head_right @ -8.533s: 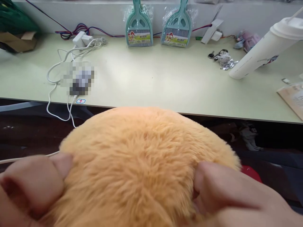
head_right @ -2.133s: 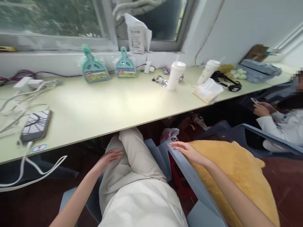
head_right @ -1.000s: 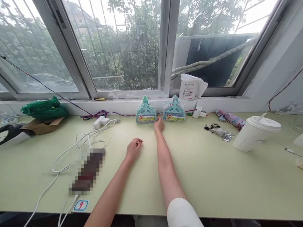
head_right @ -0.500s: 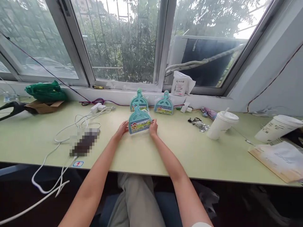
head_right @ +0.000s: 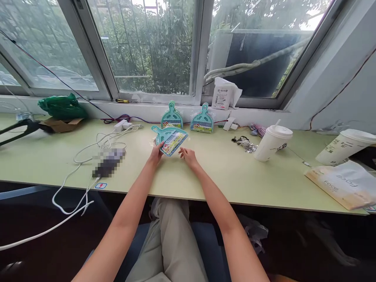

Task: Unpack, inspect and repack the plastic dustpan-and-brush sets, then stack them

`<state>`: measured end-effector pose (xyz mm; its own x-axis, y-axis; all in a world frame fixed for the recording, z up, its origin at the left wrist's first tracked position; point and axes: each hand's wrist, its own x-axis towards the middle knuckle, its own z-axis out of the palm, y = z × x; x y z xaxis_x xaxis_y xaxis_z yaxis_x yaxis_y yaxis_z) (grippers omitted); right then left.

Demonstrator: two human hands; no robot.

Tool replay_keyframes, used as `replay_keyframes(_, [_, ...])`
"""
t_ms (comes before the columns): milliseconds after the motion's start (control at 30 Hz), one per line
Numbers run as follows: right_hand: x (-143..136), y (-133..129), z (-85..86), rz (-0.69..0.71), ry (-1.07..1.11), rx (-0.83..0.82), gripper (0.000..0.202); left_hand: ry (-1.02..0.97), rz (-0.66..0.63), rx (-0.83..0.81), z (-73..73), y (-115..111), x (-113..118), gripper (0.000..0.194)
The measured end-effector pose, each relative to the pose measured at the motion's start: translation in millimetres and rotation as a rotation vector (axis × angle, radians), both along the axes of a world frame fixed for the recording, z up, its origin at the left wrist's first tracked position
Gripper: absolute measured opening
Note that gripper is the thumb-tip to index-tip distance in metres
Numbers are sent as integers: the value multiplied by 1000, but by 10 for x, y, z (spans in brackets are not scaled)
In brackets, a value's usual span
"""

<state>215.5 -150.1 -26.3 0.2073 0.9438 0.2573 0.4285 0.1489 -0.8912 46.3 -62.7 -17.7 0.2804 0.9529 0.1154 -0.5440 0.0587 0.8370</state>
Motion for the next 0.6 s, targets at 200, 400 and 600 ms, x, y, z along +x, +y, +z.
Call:
replay_keyframes(200, [83,56,-16,-133,593,35,27,94,-178,17,42,-62,2,55])
replay_keyframes(400, [207,67,-19,-234,862,2,33,344,-184,123,30,-77,8,45])
replay_keyframes(600, [453,36,31,-156,848,-44,28,278,155,-66,-58,170,-76,31])
